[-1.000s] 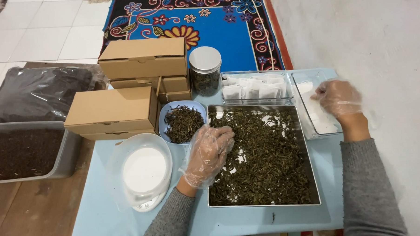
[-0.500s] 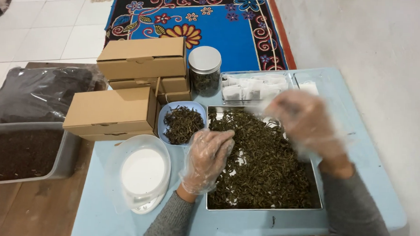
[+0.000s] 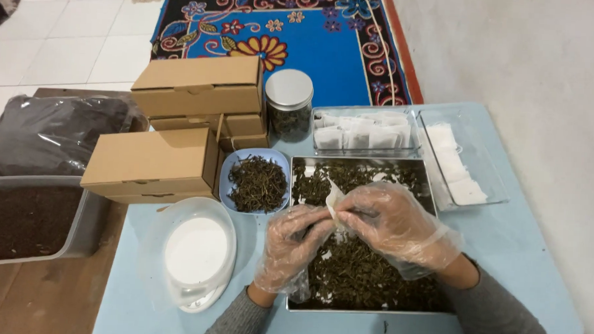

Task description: Filling small tea bags with loose tea leaves manually from a tray using a small scoop.

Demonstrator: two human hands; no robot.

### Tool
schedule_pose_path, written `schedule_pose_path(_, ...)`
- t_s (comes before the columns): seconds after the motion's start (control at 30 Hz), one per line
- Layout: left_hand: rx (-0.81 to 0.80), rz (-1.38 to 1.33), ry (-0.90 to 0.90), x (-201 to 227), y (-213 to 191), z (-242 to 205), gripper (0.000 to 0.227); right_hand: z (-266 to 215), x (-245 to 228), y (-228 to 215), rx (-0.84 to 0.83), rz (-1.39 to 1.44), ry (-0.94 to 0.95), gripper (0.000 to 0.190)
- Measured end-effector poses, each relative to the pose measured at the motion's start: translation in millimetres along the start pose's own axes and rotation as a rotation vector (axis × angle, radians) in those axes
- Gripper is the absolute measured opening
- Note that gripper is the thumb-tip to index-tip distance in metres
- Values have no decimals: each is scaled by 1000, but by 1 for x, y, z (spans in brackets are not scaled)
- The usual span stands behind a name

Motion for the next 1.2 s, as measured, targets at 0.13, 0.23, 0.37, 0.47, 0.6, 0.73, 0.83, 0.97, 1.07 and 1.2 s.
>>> schedule_pose_path(0.13,52,-52,-22,-7,-2,-7,12,-4,7,10,18,-37,-38,2)
schedule_pose_path(0.23,57,-23,7,-11,-4,-9,13,-5,6,12,34,-48,-69,2)
schedule_pose_path(0.37,97,-35,202,-12,-10,-19,24,-10,18,25,18,-17,-103,1)
schedule_pose_path(0.47,69,129,112,-11,-10,-13,7,-11,21,26,-1,-57,-82,2)
schedule_pose_path(0.6,77,153,56,-6,-8,-11,3,-12,22,29,-23,-120,-53,6)
schedule_pose_path(0.73,115,98,57,-10,-12,-11,2,-11,20,32,-60,-176,99,11)
schedule_pose_path(0.83,125,-8,5,-7,-10,-7,4,-15,33,36,-56,-169,184,12)
schedule_pose_path(0.97,114,-73,-60,-2,-9,-3,7,-18,37,37,28,-247,137,4)
schedule_pose_path(1.07,119,-27,-60,-1,-7,-3,11,-73,115,92,-44,-755,-159,15)
schedule_pose_path(1.2,107,46,56,-9,-8,-11,9,-25,23,36,257,-392,-77,4)
Point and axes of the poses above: each hand's wrist, its own z-axis towards the middle knuckle, its own y-axis out of the palm, x = y × z, the point moved 7 cm from there along z, towards the middle knuckle, and after that the axes turned 4 degrees about -z, right-handed, at the moved point
